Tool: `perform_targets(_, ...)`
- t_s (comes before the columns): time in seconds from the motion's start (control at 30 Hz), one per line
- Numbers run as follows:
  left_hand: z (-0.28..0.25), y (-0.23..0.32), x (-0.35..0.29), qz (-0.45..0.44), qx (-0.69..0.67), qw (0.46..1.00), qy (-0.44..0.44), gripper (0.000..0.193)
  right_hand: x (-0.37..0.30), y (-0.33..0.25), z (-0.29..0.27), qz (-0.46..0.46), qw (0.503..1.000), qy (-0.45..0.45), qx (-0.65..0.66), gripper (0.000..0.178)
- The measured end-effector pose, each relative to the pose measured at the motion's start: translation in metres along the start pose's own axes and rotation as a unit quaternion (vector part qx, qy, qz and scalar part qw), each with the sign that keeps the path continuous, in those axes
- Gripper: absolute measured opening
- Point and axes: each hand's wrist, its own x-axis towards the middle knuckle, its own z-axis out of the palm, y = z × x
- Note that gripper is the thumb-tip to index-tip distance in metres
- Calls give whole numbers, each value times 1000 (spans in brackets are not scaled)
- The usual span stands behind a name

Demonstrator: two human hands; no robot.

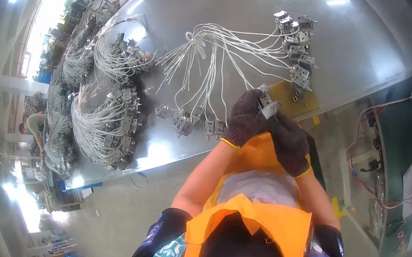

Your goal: Assembling or bundling multiple wire harness components at a manufacturing station.

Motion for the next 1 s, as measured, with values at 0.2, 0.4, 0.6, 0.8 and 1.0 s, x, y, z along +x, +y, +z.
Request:
perform_targets(0.2, -2, -3, 7, 174, 202, 964, -6, 47, -1, 19, 4, -12, 999, -43, 31, 17)
perform_targets(0.4, -2, -6, -4, -106, -80, 991, -17, 54, -6, -17, 5, 526, 608, -45, 593, 23)
perform_targets(0.6, -2, -4, -27, -71, -210, 975, -16, 70, -28, 20, 22, 381, 879, -98, 268, 24)
perform_targets(0.8, -4, 0, -18, -33, -184, 982, 6, 58, 13, 46, 15, 209, 932, 50, 291, 25)
perform_targets(1.0, 17, -6, -18, 99, 128, 986, 33, 67, 1, 38, -11, 393, 837, 0, 380, 27)
